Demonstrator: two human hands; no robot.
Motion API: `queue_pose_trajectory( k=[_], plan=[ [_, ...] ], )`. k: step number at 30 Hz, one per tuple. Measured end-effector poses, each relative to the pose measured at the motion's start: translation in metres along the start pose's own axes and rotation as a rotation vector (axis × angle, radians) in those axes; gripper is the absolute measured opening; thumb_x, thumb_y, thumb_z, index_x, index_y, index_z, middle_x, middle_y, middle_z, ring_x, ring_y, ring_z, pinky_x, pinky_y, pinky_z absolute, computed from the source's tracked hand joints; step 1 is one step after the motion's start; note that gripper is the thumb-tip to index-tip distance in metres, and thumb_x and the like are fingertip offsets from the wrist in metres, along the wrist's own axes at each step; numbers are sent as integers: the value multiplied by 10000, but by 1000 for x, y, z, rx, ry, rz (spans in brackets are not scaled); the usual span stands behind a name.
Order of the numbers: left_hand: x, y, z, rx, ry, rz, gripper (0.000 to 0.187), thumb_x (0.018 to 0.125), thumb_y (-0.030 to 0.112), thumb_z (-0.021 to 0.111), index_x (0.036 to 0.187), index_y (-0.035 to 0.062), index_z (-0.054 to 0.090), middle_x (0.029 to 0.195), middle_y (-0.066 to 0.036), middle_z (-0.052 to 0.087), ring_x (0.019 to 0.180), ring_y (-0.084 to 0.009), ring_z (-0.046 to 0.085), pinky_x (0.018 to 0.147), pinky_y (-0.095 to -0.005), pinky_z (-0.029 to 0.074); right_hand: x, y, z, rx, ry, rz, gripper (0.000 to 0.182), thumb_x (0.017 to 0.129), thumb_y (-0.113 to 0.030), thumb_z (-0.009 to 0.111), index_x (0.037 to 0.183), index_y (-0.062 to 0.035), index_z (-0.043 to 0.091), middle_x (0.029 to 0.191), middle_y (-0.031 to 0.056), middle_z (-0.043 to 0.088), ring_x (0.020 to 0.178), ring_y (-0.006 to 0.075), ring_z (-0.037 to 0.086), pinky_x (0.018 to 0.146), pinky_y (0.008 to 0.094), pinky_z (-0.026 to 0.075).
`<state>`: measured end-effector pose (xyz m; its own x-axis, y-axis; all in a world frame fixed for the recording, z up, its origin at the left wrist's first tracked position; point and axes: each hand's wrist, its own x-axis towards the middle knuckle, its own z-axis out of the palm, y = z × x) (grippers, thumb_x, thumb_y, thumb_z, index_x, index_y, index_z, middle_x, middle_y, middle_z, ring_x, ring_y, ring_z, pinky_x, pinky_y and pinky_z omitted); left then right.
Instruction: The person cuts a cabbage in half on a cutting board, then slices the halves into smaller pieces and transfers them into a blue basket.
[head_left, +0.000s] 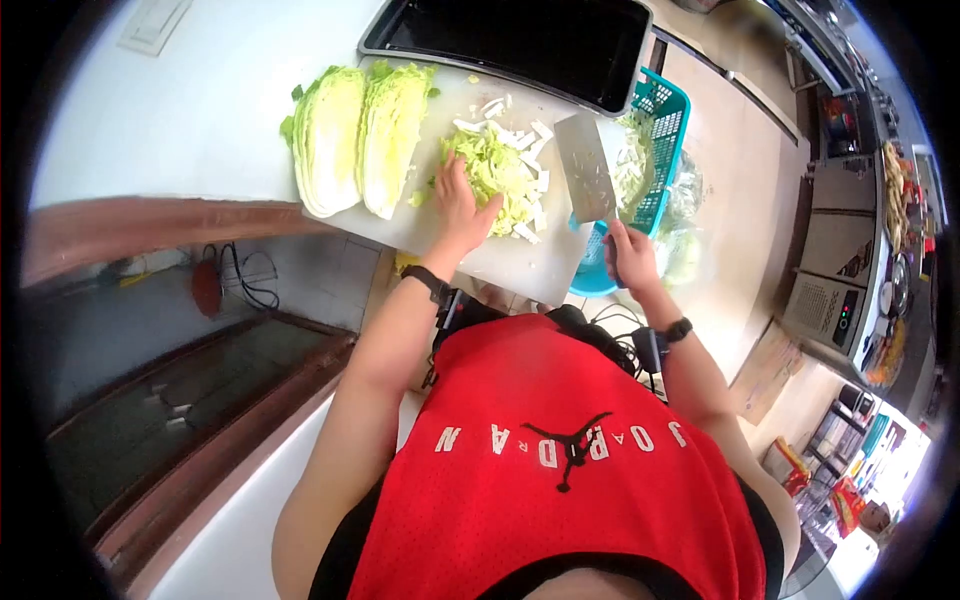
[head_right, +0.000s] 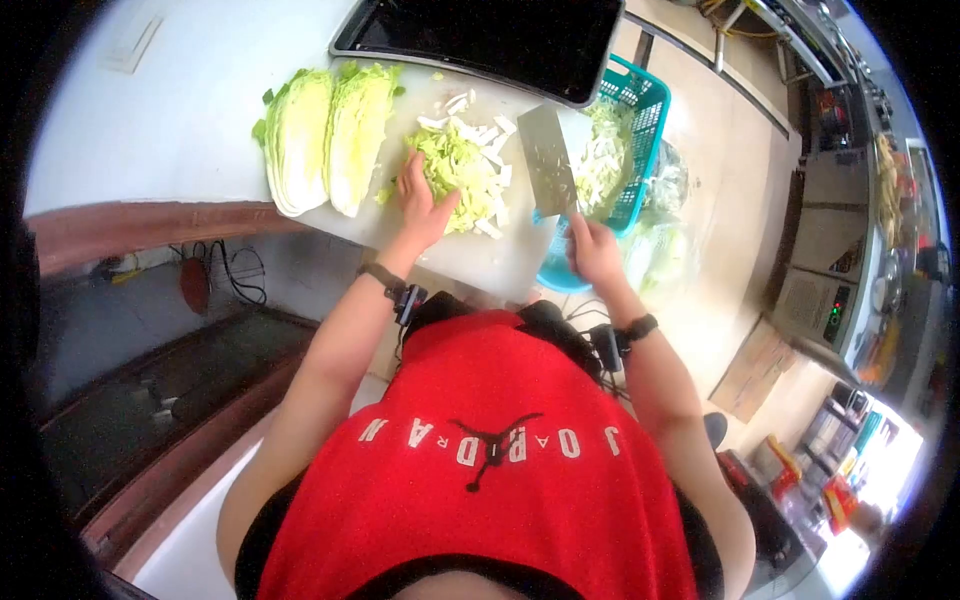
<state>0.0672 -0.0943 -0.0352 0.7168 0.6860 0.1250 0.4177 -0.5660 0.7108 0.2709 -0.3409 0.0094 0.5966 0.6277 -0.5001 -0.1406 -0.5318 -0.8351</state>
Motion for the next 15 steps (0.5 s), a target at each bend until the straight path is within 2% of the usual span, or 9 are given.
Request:
queue_pose_trajectory(
  k=[2, 4, 8, 9, 10, 12, 13, 15],
  plan=[
    [15, 18, 5, 108, 59, -127, 920, 896, 405, 681, 1590, 87, 167, 1650, -276, 143, 1491, -560, 115, 1197, -630, 194, -2, 30, 10, 220, -12, 119, 472, 1069, -427, 487, 872, -19, 620, 579, 29, 547, 428, 136, 507, 403, 288, 391],
    [27, 31, 12, 111, 34, -166, 907, 905, 434, 673, 1599, 125, 179, 1645, -276, 167, 1488, -567, 120, 1188, -639, 207, -12, 39, 28, 213, -79, 147, 491, 1081, -436, 446, 926, 0, 608, 597, 45, 552, 428, 154, 518, 409, 312, 406],
    [33, 47, 29, 132, 52, -234, 840, 916, 469, 662, 1602, 213, 251, 1627, -274, 233, 1481, -570, 159, 1166, -662, 236, -23, 34, 72, 127, -152, 186, 476, 1093, -399, 420, 931, 4, 615, 607, 70, 570, 460, 183, 547, 467, 357, 461],
    [33, 47, 35, 134, 142, -194, 704, 919, 446, 662, 1527, 181, 427, 1560, -272, 351, 1436, -551, 268, 1159, -647, 254, -21, 43, 86, 105, -136, 135, 485, 1093, -400, 417, 901, -1, 617, 603, 74, 572, 472, 185, 557, 476, 362, 467],
    [32, 43, 40, 135, 133, -191, 704, 919, 446, 662, 1527, 181, 427, 1560, -272, 351, 1436, -551, 268, 1159, -647, 254, -22, 38, 94, 112, -131, 140, 485, 1093, -400, 417, 901, -1, 617, 603, 74, 572, 472, 185, 557, 476, 362, 467],
    [35, 38, 45, 252, 211, -85, 542, 915, 400, 670, 1385, 140, 595, 1462, -247, 459, 1344, -506, 391, 1124, -610, 305, -23, 29, 105, 88, -118, 106, 501, 1092, -401, 418, 866, 3, 612, 590, 71, 562, 466, 187, 555, 478, 366, 469],
    [37, 37, 46, 253, 209, -85, 542, 915, 400, 670, 1385, 140, 595, 1462, -247, 459, 1344, -506, 391, 1124, -610, 305, -21, 29, 107, 65, -109, 111, 507, 1091, -401, 421, 849, 4, 607, 581, 65, 553, 453, 181, 543, 472, 354, 460],
    [42, 37, 47, 202, 298, -55, 413, 908, 347, 675, 1250, 115, 684, 1377, -210, 526, 1244, -460, 468, 1069, -568, 350, -22, 25, 109, 132, -104, 132, 508, 1091, -402, 422, 849, 5, 608, 581, 64, 553, 446, 176, 537, 466, 348, 454]
  ],
)
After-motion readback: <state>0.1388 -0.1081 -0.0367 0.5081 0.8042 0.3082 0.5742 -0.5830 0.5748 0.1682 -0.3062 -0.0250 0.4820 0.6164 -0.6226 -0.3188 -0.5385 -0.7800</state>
